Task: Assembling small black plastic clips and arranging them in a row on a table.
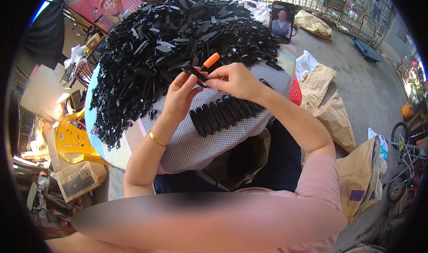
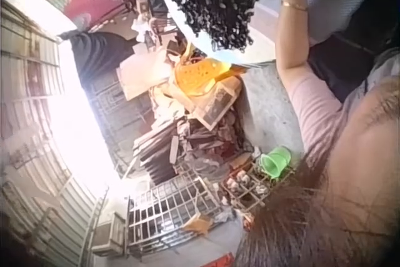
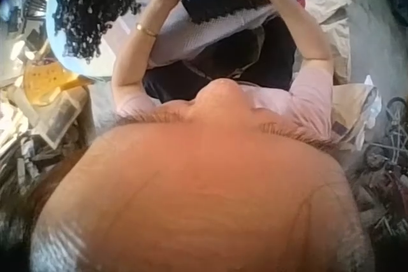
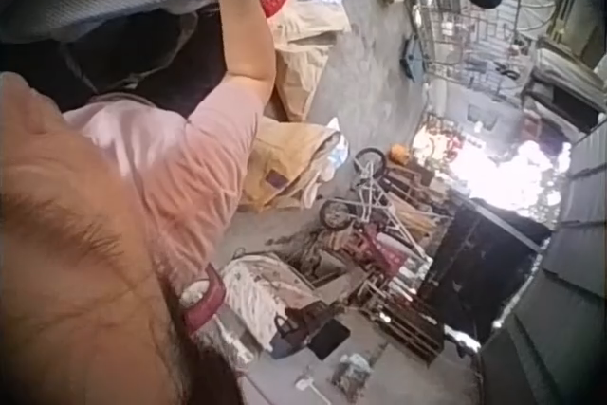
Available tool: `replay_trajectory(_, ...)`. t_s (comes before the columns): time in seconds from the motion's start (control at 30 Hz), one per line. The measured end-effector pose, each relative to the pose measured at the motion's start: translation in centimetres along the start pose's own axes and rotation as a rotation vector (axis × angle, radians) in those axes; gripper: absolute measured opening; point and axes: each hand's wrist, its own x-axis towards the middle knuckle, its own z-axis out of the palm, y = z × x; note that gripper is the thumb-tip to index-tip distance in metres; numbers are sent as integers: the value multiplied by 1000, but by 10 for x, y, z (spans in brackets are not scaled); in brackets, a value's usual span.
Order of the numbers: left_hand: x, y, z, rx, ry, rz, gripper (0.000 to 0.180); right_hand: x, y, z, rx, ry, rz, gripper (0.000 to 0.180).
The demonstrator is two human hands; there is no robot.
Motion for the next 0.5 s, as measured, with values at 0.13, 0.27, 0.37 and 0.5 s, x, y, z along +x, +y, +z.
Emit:
replay_trajectory(0.13, 1, 10, 2, -75, 67, 32, 16, 9, 31, -47, -951, 329, -77, 24)
replay_trajectory(0.27, 5, 12, -6, -11, 114, 21, 19, 5, 58, -70, -1032, 154, 102, 24)
replay_trajectory(0.37, 3, 11, -5, 50, 103, 2, 24, 6, 67, -68, -1040, 151, 73, 22)
replay_trajectory(0.5, 2, 13, -2, -110, 52, -185, 44, 8, 63, -65, -1050, 159, 78, 20)
